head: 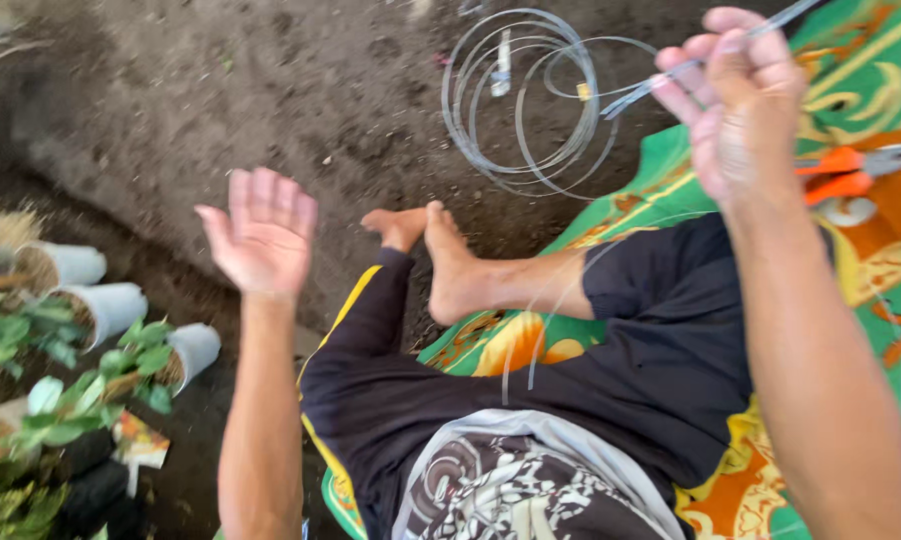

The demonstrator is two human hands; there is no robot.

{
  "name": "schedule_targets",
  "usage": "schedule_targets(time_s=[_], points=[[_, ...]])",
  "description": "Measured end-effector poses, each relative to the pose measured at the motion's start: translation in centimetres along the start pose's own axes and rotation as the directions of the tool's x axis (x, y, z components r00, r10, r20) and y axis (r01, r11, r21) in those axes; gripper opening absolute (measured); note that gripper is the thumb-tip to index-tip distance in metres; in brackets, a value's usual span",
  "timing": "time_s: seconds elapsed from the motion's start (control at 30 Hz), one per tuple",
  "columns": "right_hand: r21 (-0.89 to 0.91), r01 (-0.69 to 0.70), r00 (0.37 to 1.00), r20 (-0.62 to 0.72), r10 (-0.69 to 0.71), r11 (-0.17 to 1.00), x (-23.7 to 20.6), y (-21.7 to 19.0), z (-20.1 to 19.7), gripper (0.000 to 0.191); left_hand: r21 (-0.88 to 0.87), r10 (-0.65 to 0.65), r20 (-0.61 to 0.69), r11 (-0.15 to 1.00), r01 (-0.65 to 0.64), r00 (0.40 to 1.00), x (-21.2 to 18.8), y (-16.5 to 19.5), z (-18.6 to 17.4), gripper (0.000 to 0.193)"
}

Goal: The person sits on a mat and repeatedly assembles wire assemblies by threading a thin wire through a small metal connector, pulling it taut, and cutting the excess with pliers. The process is repeated multiple times with new wire segments.

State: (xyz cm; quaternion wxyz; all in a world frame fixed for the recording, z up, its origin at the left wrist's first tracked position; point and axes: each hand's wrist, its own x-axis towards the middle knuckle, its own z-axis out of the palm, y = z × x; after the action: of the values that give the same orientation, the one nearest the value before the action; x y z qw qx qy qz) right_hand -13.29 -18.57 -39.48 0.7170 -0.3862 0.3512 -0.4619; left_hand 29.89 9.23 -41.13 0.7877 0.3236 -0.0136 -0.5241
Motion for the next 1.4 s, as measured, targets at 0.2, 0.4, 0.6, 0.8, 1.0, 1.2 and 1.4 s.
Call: schedule_targets(time_s=[0.2,0.4,0.6,0.8,1.0,1.2,1.4], points=[[0.023,0.080,0.994,-0.073,-0.078,0.997,1.0,-1.8,0.5,0.025,0.805,-0.258,0.342,0.577,-0.140,0.904,2.1,-6.9,12.2,0.041],[-0.036,0.125,0.981,-0.143,-0.129,0.992,0.6,-2.3,-0.3,0.035,0.761,-0.447,0.570,-0.030,-0.648,0.689,1.2,-25.6,20.0,0.030],[-0.080,0.186,0.965,-0.174,-0.197,0.979,0.6,-2.6,-1.3,0.040,0.733,-0.422,0.645,0.108,-0.671,0.637,2.9,-38.6,25.0,0.060],[-0.030,0.173,0.966,-0.189,-0.176,0.984,1.1,-3.4,-1.5,0.042,0.413,-0.397,0.814,-0.118,-0.903,0.424,3.5,-42.3,29.5,0.078],[0.028,0.163,0.967,-0.202,-0.154,0.986,1.0,-3.4,-1.4,0.041,0.744,-0.390,0.666,0.299,-0.597,0.636,2.7,-40.5,26.6,0.058],[0.118,0.162,0.964,-0.229,-0.132,0.980,1.5,-3.4,-1.6,0.038,0.415,-0.386,0.830,-0.057,-0.908,0.403,5.3,-39.7,26.9,0.044],[0.127,0.158,0.965,-0.231,-0.126,0.979,1.8,-3.6,-1.7,0.038,0.706,-0.490,0.565,-0.128,-0.696,0.664,5.2,-34.7,26.0,0.032]])
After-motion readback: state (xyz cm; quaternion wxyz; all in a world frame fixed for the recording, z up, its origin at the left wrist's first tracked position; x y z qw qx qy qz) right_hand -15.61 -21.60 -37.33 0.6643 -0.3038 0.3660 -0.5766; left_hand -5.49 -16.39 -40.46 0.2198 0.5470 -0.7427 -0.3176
